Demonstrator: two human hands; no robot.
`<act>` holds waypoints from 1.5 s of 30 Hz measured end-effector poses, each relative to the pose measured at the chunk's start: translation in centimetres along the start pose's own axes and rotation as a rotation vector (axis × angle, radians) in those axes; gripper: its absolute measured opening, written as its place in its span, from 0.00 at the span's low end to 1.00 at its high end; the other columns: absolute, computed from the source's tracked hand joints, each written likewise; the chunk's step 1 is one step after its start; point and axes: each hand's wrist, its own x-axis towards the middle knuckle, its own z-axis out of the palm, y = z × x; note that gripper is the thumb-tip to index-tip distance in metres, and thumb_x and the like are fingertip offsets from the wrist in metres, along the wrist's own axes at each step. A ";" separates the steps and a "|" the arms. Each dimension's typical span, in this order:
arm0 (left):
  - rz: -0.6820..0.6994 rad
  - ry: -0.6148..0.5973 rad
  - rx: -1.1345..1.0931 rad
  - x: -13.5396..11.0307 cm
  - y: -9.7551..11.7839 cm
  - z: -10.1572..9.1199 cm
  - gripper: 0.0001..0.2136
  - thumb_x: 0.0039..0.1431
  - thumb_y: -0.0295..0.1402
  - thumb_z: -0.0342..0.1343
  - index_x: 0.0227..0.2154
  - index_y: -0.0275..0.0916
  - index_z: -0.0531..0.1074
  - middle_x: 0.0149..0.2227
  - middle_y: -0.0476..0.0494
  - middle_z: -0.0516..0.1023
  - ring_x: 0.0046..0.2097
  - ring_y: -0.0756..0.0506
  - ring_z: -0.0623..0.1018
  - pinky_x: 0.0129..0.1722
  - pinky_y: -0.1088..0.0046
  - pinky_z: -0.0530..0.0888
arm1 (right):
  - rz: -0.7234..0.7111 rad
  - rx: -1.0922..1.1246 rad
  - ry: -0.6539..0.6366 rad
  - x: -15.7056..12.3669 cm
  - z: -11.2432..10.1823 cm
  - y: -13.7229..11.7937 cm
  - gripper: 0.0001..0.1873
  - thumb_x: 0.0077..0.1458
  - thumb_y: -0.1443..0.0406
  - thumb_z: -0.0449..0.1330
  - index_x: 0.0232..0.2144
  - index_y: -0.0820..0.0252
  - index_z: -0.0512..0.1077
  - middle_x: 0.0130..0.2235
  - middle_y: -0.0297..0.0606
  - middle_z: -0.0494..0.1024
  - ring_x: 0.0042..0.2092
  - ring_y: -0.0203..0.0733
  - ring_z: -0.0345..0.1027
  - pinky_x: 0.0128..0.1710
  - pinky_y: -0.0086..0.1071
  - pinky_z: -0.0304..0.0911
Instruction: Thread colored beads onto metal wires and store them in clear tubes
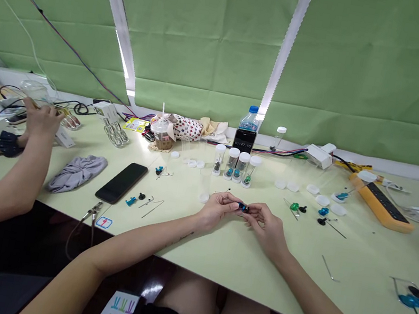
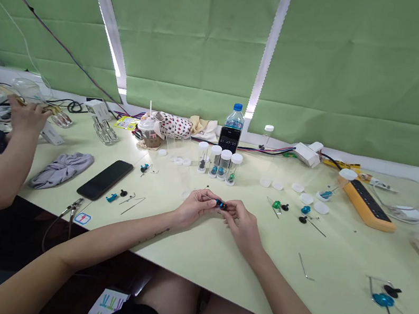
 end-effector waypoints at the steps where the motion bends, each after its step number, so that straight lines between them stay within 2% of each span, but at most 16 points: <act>1: 0.001 -0.002 0.001 0.0 0.0 0.0 0.14 0.43 0.34 0.66 0.32 0.31 0.73 0.33 0.39 0.79 0.35 0.47 0.78 0.45 0.64 0.70 | 0.001 0.000 -0.001 0.0 0.0 0.0 0.14 0.56 0.54 0.55 0.39 0.56 0.65 0.32 0.38 0.76 0.32 0.42 0.73 0.30 0.37 0.73; 16: -0.001 0.002 -0.012 0.0 0.0 -0.1 0.15 0.43 0.34 0.66 0.31 0.30 0.73 0.34 0.38 0.78 0.35 0.47 0.77 0.45 0.64 0.70 | 0.032 0.007 -0.008 0.0 -0.1 0.1 0.14 0.56 0.54 0.55 0.39 0.56 0.65 0.34 0.38 0.77 0.31 0.40 0.73 0.28 0.34 0.72; 31: 0.002 0.001 -0.001 0.0 0.0 0.0 0.14 0.43 0.34 0.66 0.31 0.30 0.73 0.34 0.38 0.78 0.35 0.47 0.78 0.45 0.63 0.70 | 0.024 0.011 -0.011 0.0 0.0 0.2 0.14 0.56 0.54 0.55 0.39 0.56 0.65 0.31 0.37 0.76 0.30 0.40 0.73 0.28 0.34 0.72; 45: 0.011 -0.008 0.004 0.0 -0.2 -0.2 0.13 0.44 0.34 0.65 0.32 0.31 0.73 0.34 0.39 0.78 0.36 0.47 0.78 0.46 0.64 0.70 | 0.033 0.006 -0.016 0.0 -0.1 0.0 0.13 0.56 0.55 0.55 0.39 0.56 0.65 0.33 0.37 0.76 0.30 0.38 0.72 0.29 0.33 0.71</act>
